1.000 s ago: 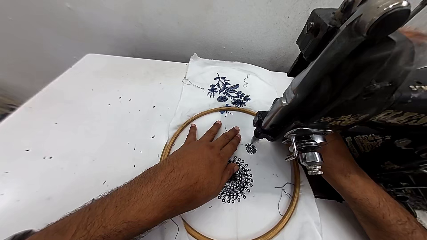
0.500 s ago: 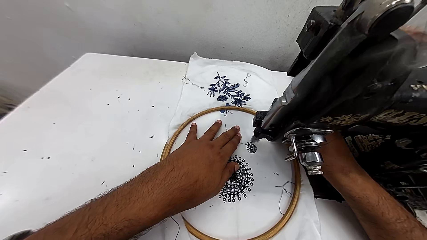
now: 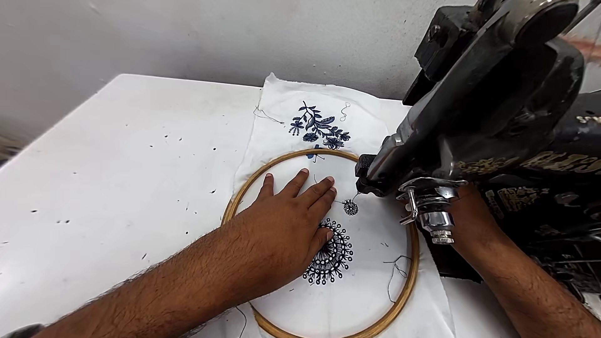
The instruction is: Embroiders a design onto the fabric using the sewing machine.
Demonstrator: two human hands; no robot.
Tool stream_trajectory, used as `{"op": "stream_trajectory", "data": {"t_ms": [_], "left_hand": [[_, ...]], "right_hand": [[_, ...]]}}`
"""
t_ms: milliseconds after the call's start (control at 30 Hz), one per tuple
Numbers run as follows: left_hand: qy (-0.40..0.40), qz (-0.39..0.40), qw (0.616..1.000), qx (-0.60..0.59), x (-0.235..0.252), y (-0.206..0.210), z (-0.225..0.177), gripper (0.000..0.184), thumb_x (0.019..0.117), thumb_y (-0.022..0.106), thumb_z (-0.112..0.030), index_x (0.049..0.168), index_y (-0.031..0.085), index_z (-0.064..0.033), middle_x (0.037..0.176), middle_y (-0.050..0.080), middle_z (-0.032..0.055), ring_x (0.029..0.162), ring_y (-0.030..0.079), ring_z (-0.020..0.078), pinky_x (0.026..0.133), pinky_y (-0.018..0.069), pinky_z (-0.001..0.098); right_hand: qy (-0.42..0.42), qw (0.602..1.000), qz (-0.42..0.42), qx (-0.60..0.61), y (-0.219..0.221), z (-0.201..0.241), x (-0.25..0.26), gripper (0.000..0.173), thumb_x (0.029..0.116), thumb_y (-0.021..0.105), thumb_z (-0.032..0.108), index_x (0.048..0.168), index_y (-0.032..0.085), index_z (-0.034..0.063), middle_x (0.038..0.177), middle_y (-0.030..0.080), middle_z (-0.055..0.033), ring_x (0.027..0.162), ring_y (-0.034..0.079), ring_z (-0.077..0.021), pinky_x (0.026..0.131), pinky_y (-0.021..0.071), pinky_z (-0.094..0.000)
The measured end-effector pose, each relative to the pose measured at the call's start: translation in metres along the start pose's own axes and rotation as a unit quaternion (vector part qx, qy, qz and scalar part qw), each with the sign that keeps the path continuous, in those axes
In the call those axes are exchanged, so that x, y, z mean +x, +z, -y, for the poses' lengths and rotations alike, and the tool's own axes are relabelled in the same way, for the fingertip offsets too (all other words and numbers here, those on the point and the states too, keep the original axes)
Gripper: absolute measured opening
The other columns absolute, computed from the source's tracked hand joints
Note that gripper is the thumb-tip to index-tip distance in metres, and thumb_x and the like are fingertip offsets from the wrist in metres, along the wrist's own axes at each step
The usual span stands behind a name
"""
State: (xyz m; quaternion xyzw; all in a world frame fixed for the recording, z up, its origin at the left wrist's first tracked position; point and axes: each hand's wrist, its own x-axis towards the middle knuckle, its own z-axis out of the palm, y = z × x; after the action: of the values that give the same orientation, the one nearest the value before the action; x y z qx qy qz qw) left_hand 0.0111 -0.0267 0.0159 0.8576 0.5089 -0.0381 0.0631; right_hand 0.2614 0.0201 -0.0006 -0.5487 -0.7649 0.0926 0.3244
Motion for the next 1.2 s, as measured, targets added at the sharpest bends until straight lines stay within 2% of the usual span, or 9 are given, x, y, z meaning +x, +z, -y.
{"op": "stream_trajectory", "data": {"t_ms": [167,400,500,600,700,867,1000,1067,1200], "left_hand": [[0.002,-0.018,1.000,-0.003,0.0014,0.0034,0.0016,0.063,0.1077,0.030,-0.050,0.160,0.039,-0.0175,0.168,0.032,-0.0020,0.155,0.027,0.0308,0.113,0.0280,0.0745],[-0.007,-0.002,1.000,-0.005,0.0001,0.0000,0.0014,0.062,0.1077,0.031,-0.050,0.161,0.038,-0.0186,0.168,0.030,-0.0031,0.156,0.026,0.0299,0.114,0.0275,0.0735],[-0.005,-0.003,1.000,-0.001,0.0001,0.0000,0.0011,0.062,0.1078,0.031,-0.049,0.160,0.038,-0.0171,0.168,0.031,-0.0016,0.155,0.027,0.0312,0.113,0.0288,0.0740],[-0.002,-0.016,1.000,-0.002,0.0018,0.0025,0.0014,0.063,0.1079,0.030,-0.050,0.160,0.038,-0.0169,0.168,0.031,-0.0016,0.155,0.028,0.0309,0.113,0.0282,0.0747],[-0.005,-0.008,1.000,-0.004,0.0014,0.0010,0.0010,0.062,0.1081,0.030,-0.050,0.161,0.038,-0.0178,0.168,0.031,-0.0026,0.156,0.027,0.0306,0.114,0.0280,0.0736],[-0.007,0.006,1.000,-0.004,-0.0004,-0.0022,0.0008,0.061,0.1078,0.032,-0.049,0.160,0.038,-0.0178,0.168,0.030,-0.0023,0.156,0.026,0.0303,0.114,0.0284,0.0726],[-0.005,-0.009,1.000,-0.008,0.0018,0.0005,0.0016,0.061,0.1080,0.031,-0.049,0.160,0.039,-0.0180,0.168,0.031,-0.0028,0.155,0.027,0.0309,0.113,0.0280,0.0742],[-0.004,-0.007,1.000,-0.005,0.0024,0.0015,0.0026,0.062,0.1083,0.028,-0.050,0.161,0.038,-0.0180,0.168,0.031,-0.0022,0.155,0.027,0.0308,0.113,0.0281,0.0742],[-0.008,-0.007,1.000,-0.011,0.0024,0.0006,0.0037,0.062,0.1083,0.030,-0.050,0.161,0.038,-0.0185,0.168,0.031,-0.0027,0.155,0.027,0.0307,0.115,0.0276,0.0728]], "right_hand": [[-0.008,1.000,-0.010,0.008,0.0023,-0.0036,0.0005,0.017,0.0826,0.071,0.015,0.095,0.066,0.0040,0.085,0.064,-0.0059,0.081,0.062,-0.0074,0.074,0.0495,-0.0252],[-0.005,1.000,-0.004,0.003,0.0042,-0.0025,0.0003,0.018,0.0812,0.072,0.010,0.097,0.068,0.0011,0.088,0.066,-0.0116,0.085,0.064,-0.0168,0.078,0.0510,-0.0354],[-0.004,1.000,0.002,-0.006,0.0037,-0.0025,-0.0001,0.019,0.0827,0.072,0.010,0.099,0.067,0.0007,0.091,0.066,-0.0125,0.087,0.065,-0.0170,0.080,0.0508,-0.0352],[-0.003,1.000,0.000,-0.009,0.0022,-0.0028,-0.0001,0.019,0.0846,0.071,0.013,0.099,0.066,0.0018,0.089,0.065,-0.0099,0.085,0.063,-0.0118,0.078,0.0499,-0.0295],[0.000,1.000,-0.001,-0.017,0.0014,-0.0005,-0.0007,0.020,0.0830,0.070,0.011,0.100,0.066,0.0009,0.090,0.065,-0.0116,0.086,0.064,-0.0137,0.078,0.0501,-0.0313],[-0.013,0.999,0.005,-0.032,0.0020,-0.0001,0.0010,0.016,0.0808,0.073,0.006,0.094,0.068,-0.0015,0.087,0.067,-0.0155,0.083,0.065,-0.0227,0.075,0.0511,-0.0411],[-0.001,1.000,-0.004,-0.005,0.0020,-0.0013,-0.0004,0.018,0.0828,0.072,0.010,0.096,0.066,0.0002,0.085,0.065,-0.0109,0.082,0.064,-0.0135,0.074,0.0498,-0.0313],[-0.005,1.000,-0.010,0.011,0.0037,-0.0040,-0.0006,0.020,0.0830,0.071,0.015,0.099,0.066,0.0052,0.088,0.065,-0.0050,0.083,0.063,-0.0057,0.077,0.0503,-0.0239],[-0.007,1.000,-0.007,0.013,0.0058,-0.0044,-0.0011,0.021,0.0832,0.072,0.012,0.101,0.067,0.0032,0.092,0.066,-0.0095,0.088,0.064,-0.0131,0.081,0.0504,-0.0314]]}}
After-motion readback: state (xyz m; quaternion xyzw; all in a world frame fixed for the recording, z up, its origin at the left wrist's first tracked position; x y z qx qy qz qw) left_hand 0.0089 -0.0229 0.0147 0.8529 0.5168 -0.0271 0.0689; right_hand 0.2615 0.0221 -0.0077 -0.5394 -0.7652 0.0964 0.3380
